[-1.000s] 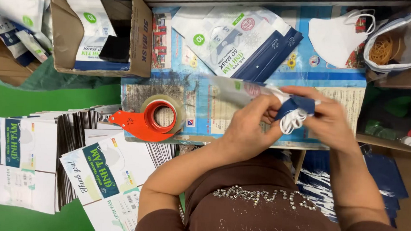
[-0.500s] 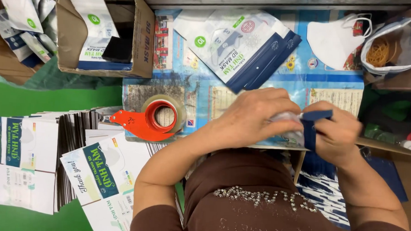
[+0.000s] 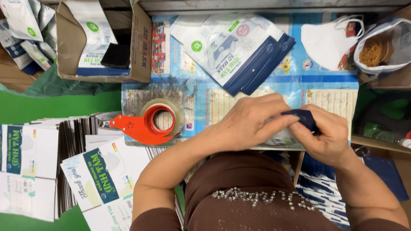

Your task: The recorder is placing individual 5D masks into plastic packaging sleeves and organizing them for shipment.

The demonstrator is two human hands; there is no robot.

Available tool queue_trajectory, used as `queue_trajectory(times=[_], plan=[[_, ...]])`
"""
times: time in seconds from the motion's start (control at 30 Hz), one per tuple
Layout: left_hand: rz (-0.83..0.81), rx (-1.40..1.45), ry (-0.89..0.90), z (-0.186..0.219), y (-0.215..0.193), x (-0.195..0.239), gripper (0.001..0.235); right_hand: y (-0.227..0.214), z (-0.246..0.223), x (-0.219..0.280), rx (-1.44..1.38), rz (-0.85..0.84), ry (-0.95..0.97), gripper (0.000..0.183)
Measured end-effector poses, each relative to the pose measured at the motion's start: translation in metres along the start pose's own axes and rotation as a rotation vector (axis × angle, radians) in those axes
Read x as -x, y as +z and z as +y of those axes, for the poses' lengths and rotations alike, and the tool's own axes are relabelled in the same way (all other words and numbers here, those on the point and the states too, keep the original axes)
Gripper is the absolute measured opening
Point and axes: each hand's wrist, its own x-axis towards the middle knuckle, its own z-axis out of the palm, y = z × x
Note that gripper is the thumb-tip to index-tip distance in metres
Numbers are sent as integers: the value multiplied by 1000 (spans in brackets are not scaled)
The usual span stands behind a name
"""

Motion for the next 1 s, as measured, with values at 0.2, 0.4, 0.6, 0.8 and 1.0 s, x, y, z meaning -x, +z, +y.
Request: queue_trajectory(times=[0.2, 0.4, 0.6, 0.8, 1.0], plan=[[238, -109, 111, -7, 7, 3, 9, 4, 6, 19, -46, -15, 39, 10], [336, -104, 39, -24, -3, 3, 10, -9, 25, 36, -87, -63, 222, 13], [458, 4, -323, -62, -24, 5, 20, -9, 73, 58, -624, 46, 512, 14], [1296, 329, -192, -96, -141, 7, 23, -21, 76, 36, -502, 320, 531, 33], [1293, 223, 33, -160, -104, 40, 12, -20, 111, 11, -538, 291, 310, 39]])
